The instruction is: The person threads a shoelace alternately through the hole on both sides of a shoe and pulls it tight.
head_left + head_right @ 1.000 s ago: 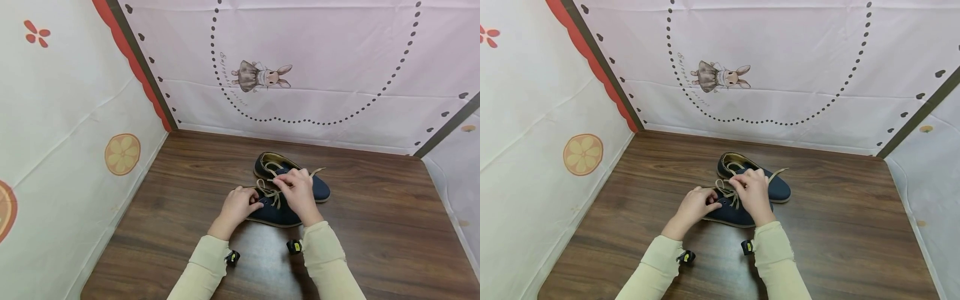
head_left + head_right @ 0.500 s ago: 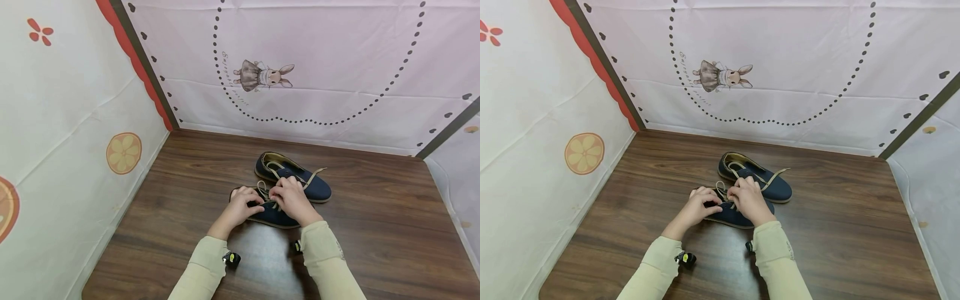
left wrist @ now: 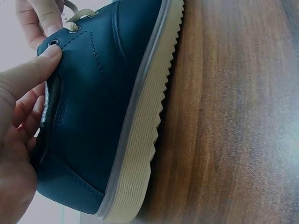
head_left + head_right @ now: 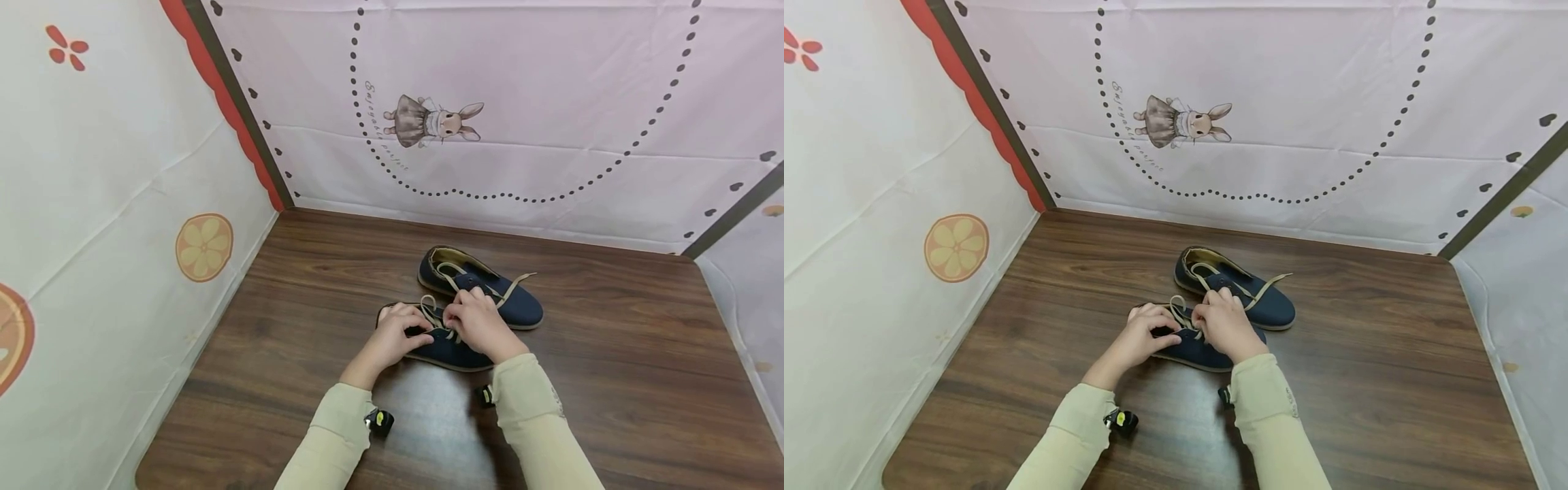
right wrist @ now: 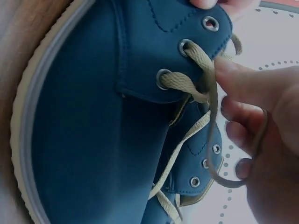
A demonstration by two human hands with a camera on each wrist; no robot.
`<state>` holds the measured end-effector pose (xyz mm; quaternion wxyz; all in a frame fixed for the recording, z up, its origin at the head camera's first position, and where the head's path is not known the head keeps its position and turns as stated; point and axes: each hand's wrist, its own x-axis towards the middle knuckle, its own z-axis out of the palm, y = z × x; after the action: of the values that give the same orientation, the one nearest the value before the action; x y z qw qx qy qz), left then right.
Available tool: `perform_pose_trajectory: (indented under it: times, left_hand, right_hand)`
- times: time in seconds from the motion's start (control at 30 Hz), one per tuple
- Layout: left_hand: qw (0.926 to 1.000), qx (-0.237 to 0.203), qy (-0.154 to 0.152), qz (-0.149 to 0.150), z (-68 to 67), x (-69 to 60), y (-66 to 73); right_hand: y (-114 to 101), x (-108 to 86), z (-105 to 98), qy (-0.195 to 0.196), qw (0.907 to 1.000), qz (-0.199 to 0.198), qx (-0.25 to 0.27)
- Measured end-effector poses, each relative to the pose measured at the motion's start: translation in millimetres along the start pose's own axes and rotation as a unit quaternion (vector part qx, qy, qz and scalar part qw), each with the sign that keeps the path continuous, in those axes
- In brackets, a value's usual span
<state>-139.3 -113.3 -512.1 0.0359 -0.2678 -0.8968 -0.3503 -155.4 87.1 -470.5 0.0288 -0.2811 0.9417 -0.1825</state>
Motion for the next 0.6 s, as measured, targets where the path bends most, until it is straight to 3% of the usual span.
perform_pose_trajectory:
  times: [0.1, 0.27, 0.53, 0.6]
  left_hand:
    - [1.0, -0.001, 0.004, 0.006, 0.8, -0.4, -0.6]
    - [0.9997, 0.002, 0.016, 0.018, 2.5, -0.9, -1.8]
    - [0.9993, -0.005, 0.022, 0.03, 3.6, -0.5, -3.0]
    - [0.9993, -0.005, 0.022, 0.029, 3.5, -0.5, -3.0]
  right_hand:
    - [3, 4.5, -2, -0.058, 0.9966, 0.021, 0.054]
    - [11, 13.2, -1, -0.123, 0.9821, 0.04, 0.136]
    - [19, 17.7, 1, -0.16, 0.9469, 0.079, 0.267]
    - [19, 17.9, 1, -0.163, 0.9451, 0.078, 0.272]
